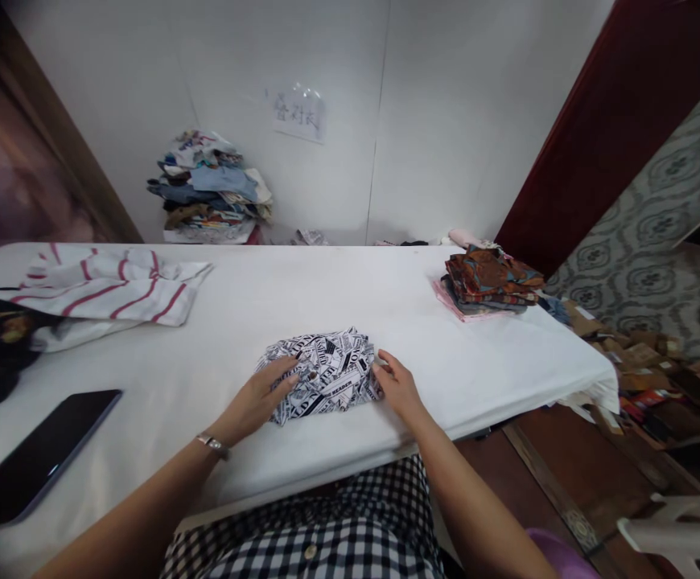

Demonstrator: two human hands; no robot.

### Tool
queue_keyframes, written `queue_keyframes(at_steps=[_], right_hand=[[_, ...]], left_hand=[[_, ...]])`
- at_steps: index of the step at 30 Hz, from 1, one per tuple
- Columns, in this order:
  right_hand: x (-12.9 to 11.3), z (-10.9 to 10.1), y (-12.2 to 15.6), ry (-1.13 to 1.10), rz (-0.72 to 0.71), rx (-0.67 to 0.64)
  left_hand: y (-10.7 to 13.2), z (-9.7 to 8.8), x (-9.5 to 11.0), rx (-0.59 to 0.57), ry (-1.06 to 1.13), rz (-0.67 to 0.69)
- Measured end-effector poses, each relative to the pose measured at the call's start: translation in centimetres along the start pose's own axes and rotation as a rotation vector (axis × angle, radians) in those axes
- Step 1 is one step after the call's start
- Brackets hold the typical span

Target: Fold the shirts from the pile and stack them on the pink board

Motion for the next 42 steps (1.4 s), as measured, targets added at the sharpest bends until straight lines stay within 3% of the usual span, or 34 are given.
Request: queue_keyframes(at_steps=[5,8,11,14,19,23,27,31,33,36,40,42], right_hand=[[-2.9,-0.1,-2.1,0.125,-0.111,0.040],[-5.1,1.8,-4.1,0.289,-0.137,0.021],[-6.6,4.5,-5.1,0.425,-0.149,-0.050],[-7.1,6.0,-5.1,0.442,-0.177,-0.091],[-5.3,5.9,-4.3,0.280,-0.109,-0.127],[-4.4,6.0,-3.5,0.083,0.020,-0.185],[-3.8,6.9,-2.5,-0.154,0.230,-0.255],[-3.6,6.9,-2.1,-0.337,0.286,-0.221],[-3.5,6.4,-2.1,-0.383,0.251,-0.193],[-3.0,5.9,-1.8,-0.466,0.262,-0.164],[-2.5,5.8,-1.3,-0.542,0.345,-0.136],[-2.5,5.9,-1.3,-0.544,0.356,-0.142]], left_hand=[[-3.3,-3.3,-0.7,0.124,0.046,-0.117],[-5.9,-3.5,-0.4,0.092,-0.070,-0.120],[-7.2,-2.9,1.4,0.048,-0.168,-0.044],[-6.8,-2.3,3.1,0.054,-0.265,-0.004],[-5.6,-0.3,3.5,-0.016,-0.336,-0.020],[-5.5,-1.5,5.1,0.064,-0.226,0.046],[-4.8,-2.6,8.7,0.144,-0.190,0.109],[-2.5,0.6,13.9,0.030,-0.192,0.376],[-1.6,2.0,15.0,-0.050,-0.132,0.448],[-2.2,1.7,13.4,-0.104,-0.039,0.344],[-6.0,-1.6,9.6,0.010,-0.010,0.167],[-8.1,-1.8,8.7,0.000,0.000,0.177]])
Point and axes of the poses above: each hand's wrist, its own y-axis away from the middle knuckle, its own z-axis out of the palm, x = y × z, the point moved 10 cm from there along -y, towards the middle knuckle, and after that the axes turned 11 degrees about -y, right-handed, at the moved point
